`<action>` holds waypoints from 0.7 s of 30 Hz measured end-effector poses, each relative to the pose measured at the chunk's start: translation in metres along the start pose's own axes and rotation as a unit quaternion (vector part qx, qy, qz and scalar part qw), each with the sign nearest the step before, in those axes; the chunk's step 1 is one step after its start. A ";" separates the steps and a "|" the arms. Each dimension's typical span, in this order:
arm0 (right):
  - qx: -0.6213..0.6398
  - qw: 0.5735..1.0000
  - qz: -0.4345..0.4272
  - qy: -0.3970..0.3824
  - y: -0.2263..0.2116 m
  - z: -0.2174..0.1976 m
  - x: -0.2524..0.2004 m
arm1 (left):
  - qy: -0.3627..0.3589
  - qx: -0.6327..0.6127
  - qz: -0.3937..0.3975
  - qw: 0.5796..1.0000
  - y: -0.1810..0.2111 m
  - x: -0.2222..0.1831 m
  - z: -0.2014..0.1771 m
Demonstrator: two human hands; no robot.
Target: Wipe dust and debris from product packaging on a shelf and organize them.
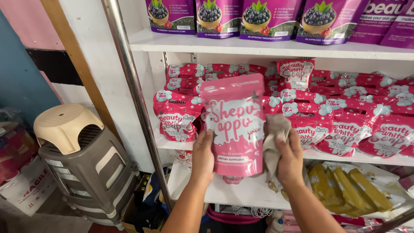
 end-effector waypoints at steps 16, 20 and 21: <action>0.155 0.947 0.261 -0.105 -0.029 0.035 -0.018 | -0.028 0.436 0.239 0.867 0.037 -0.052 0.063; -0.003 0.992 0.113 -0.056 -0.042 0.034 -0.014 | -0.133 0.428 0.211 0.869 0.026 -0.063 0.080; -0.097 0.994 0.043 -0.034 -0.051 0.033 -0.013 | -0.152 0.367 0.144 0.906 0.020 -0.060 0.080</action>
Point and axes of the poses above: each hand's wrist, its own x-axis towards the middle knuckle, its own z-axis out of the palm, y = z × x, the point moved 3 cm from there along x, towards the middle knuckle, and after that the axes turned 15 degrees about -x, right-handed, at the moved point
